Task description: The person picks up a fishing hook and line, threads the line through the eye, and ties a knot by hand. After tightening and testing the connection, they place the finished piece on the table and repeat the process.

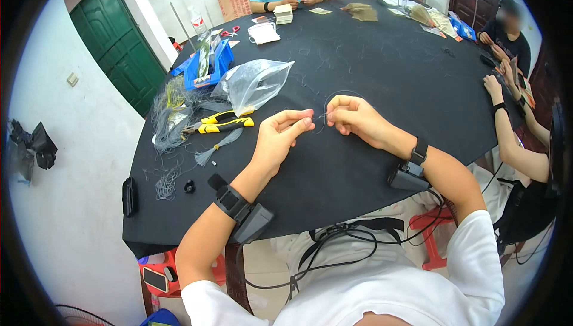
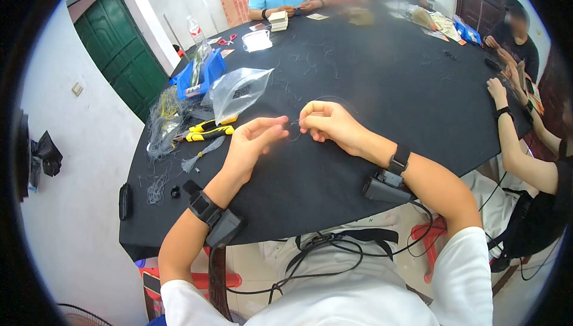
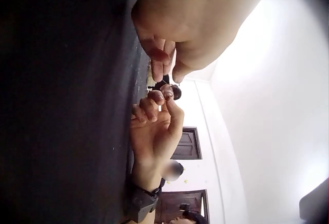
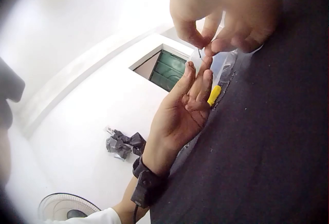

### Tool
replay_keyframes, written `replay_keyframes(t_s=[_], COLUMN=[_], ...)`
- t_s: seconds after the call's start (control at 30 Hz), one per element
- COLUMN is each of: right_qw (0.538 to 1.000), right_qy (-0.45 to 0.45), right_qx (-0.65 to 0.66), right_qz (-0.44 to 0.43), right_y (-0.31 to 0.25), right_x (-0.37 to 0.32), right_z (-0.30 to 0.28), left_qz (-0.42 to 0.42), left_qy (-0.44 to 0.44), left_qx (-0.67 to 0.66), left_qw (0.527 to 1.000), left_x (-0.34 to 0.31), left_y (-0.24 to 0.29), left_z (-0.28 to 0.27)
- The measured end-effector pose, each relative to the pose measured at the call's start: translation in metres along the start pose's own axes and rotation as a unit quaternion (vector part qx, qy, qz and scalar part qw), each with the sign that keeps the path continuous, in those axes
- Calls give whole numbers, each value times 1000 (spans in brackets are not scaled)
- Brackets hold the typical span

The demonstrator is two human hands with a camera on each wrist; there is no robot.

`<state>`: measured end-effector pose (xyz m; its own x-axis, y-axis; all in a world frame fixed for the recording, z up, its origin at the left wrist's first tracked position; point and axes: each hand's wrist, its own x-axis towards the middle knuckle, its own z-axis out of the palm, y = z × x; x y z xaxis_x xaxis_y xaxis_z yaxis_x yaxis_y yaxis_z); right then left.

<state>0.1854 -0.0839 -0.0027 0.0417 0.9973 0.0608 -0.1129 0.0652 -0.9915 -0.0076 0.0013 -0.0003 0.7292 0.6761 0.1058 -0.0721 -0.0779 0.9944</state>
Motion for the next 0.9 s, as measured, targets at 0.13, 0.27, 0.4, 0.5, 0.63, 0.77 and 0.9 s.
replay_keyframes(t_s=[0.13, 0.27, 0.4, 0.5, 0.63, 0.77, 0.9], right_qw=[1000, 1000, 999, 997, 997, 997, 997], right_qy=[-7, -18, -42, -53, -73, -75, -69], right_qx=[6, 13, 24, 46, 17, -19, -38], right_qz=[-17, -16, -11, -19, -20, -17, -18], right_y=[-2, -1, 0, 0, 0, 1, -2], right_x=[-3, -2, -2, -2, -2, -2, -3], right_z=[3, 2, 0, 1, 2, 3, 4], left_qz=[0, 0, 5, 5, 6, 9, 1], left_qy=[-48, -85, -63, -77, -95, -83, -74], left_qx=[-36, -44, -27, -22, -15, 0, 1], left_qw=[998, 995, 998, 997, 995, 997, 997], left_x=[0, -1, 0, -1, -1, -1, -1], left_y=[-1, -1, -2, 0, -1, -1, -1], left_z=[2, 3, 3, 4, 4, 4, 4])
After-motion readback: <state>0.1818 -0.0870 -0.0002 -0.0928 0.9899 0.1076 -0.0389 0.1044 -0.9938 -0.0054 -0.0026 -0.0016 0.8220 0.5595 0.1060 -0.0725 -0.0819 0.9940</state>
